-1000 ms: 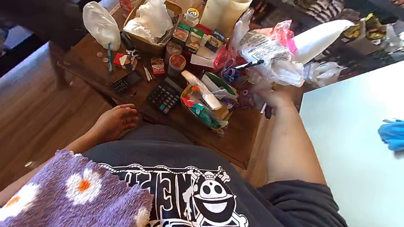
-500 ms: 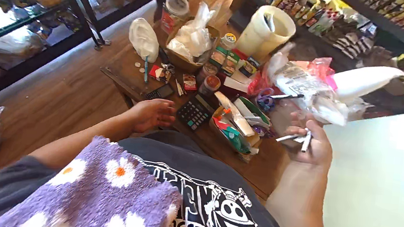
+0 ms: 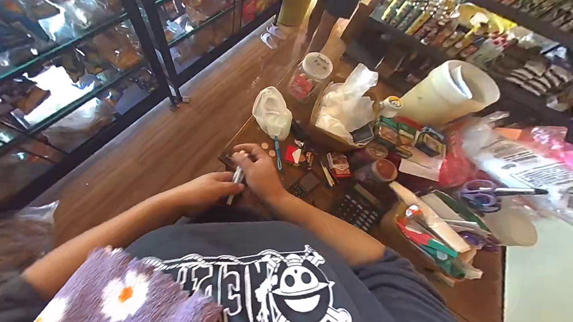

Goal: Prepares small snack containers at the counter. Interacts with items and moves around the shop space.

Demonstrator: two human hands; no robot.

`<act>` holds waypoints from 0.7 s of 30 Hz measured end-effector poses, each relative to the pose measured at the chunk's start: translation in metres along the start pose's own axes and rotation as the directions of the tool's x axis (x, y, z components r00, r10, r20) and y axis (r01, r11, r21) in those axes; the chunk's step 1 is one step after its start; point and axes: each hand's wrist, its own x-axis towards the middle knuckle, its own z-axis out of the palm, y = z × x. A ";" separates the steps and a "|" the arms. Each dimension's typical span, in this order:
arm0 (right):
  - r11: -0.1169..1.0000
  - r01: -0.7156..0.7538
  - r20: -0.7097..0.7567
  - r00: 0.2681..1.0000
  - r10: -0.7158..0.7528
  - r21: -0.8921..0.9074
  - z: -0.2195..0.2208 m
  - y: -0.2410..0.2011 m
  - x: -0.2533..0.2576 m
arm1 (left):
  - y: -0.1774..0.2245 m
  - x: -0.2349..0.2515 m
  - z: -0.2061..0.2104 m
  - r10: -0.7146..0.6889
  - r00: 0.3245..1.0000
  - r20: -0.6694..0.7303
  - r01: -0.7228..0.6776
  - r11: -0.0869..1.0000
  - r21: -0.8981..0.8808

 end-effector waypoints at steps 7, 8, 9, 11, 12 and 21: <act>0.990 0.063 0.443 0.896 0.000 -0.127 0.083 -0.003 0.037 | -0.030 -0.057 -0.061 -0.001 0.963 -0.270 -0.056 0.978 -0.203; 0.987 0.082 0.502 0.865 -0.001 -0.140 0.094 -0.004 0.042 | -0.034 -0.066 -0.065 0.003 0.952 -0.305 -0.077 0.970 -0.233; 0.986 0.099 0.555 0.832 -0.007 -0.137 0.104 -0.004 0.045 | -0.038 -0.074 -0.070 0.008 0.944 -0.330 -0.098 0.962 -0.255; 0.986 0.121 0.648 0.761 -0.019 -0.113 0.121 -0.004 0.050 | -0.044 -0.087 -0.076 0.010 0.924 -0.381 -0.132 0.946 -0.295; 0.987 0.126 0.685 0.728 -0.022 -0.102 0.126 -0.007 0.052 | -0.046 -0.090 -0.078 0.013 0.914 -0.407 -0.154 0.936 -0.316; 0.965 0.196 0.474 0.876 -0.093 -0.173 0.058 -0.035 0.102 | -0.055 -0.065 -0.106 0.165 0.884 -0.438 -0.411 0.721 -0.558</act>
